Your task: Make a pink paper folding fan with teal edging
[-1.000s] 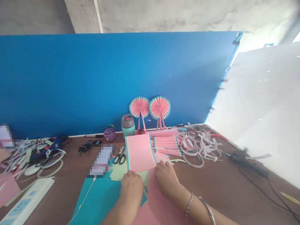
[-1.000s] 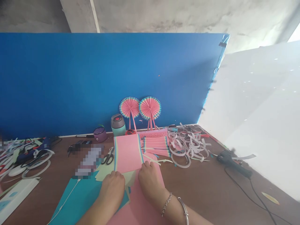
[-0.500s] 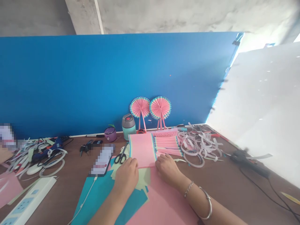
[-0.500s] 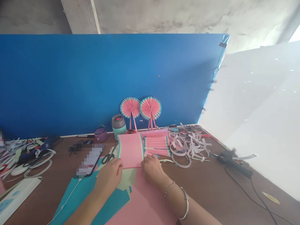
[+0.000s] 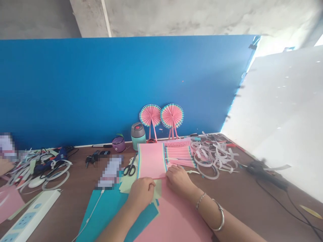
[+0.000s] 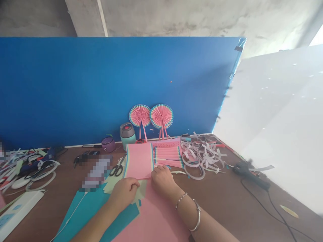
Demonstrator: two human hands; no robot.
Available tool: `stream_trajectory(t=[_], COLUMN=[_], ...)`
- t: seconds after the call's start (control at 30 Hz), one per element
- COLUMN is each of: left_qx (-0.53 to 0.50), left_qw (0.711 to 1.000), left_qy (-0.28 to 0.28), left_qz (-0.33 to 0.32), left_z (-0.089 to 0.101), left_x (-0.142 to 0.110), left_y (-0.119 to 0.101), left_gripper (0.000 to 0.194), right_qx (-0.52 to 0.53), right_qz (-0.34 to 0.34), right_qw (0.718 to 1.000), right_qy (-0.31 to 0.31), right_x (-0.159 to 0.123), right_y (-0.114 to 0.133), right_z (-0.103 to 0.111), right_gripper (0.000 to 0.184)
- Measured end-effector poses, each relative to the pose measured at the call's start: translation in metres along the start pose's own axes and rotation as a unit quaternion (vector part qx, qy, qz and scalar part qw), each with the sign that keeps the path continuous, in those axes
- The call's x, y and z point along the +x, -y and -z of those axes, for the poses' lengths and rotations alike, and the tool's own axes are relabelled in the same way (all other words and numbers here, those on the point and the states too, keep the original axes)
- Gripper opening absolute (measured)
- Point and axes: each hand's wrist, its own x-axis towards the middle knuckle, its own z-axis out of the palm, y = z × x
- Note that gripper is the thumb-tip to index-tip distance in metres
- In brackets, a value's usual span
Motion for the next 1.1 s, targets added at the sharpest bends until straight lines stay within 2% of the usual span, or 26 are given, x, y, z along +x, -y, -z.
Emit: stream_trajectory(t=[0.23,0.37,0.47,0.53,0.6,0.7,0.77,0.83,0.9,0.97,1.0,1.1], left_qx=[-0.007,-0.038,-0.089,-0.127,-0.152,-0.148,-0.107,-0.032,0.054,0.127,0.156,0.21], left_qw=[1.0,0.999,0.994,0.988,0.98,0.973,0.97,0.959,0.947,0.945,0.947,0.957], left_qy=[-0.011,-0.024,-0.06,-0.089,-0.122,-0.17,-0.219,-0.277,-0.301,-0.279,-0.254,-0.159], left_qz=[0.006,0.006,0.003,0.015,0.038,0.053,0.015,-0.052,-0.101,-0.117,-0.121,-0.123], left_z=[0.0,0.0,-0.003,-0.009,-0.014,-0.016,-0.012,-0.004,0.003,0.006,0.005,-0.002], left_x=[0.001,0.0,0.002,0.004,0.006,0.006,0.003,0.0,-0.002,-0.002,-0.002,0.001], left_y=[0.002,0.003,0.003,0.004,0.005,0.007,0.009,0.011,0.012,0.011,0.01,0.005], left_gripper=[0.034,0.035,0.03,0.033,0.042,0.04,0.035,0.033,0.036,0.041,0.043,0.045], right_qx=[0.001,0.042,0.085,0.097,0.094,0.102,0.127,0.144,0.132,0.101,0.087,0.065], right_qz=[0.019,0.008,0.021,0.049,0.083,0.134,0.147,0.14,0.132,0.12,0.109,0.07], right_qw=[1.0,0.995,0.979,0.968,0.962,0.958,0.949,0.93,0.902,0.893,0.902,0.953], right_qy=[-0.009,-0.086,-0.182,-0.228,-0.241,-0.232,-0.249,-0.309,-0.389,-0.422,-0.409,-0.287], right_x=[0.001,0.001,-0.002,-0.004,-0.006,-0.009,-0.013,-0.018,-0.024,-0.026,-0.026,-0.021], right_y=[-0.001,-0.001,0.004,0.01,0.015,0.02,0.02,0.02,0.021,0.022,0.022,0.019], right_z=[0.0,-0.003,-0.003,-0.003,-0.003,0.001,0.007,0.014,0.019,0.021,0.02,0.012], right_gripper=[0.018,0.019,0.019,0.02,0.022,0.019,0.011,0.02,0.029,0.031,0.029,0.016])
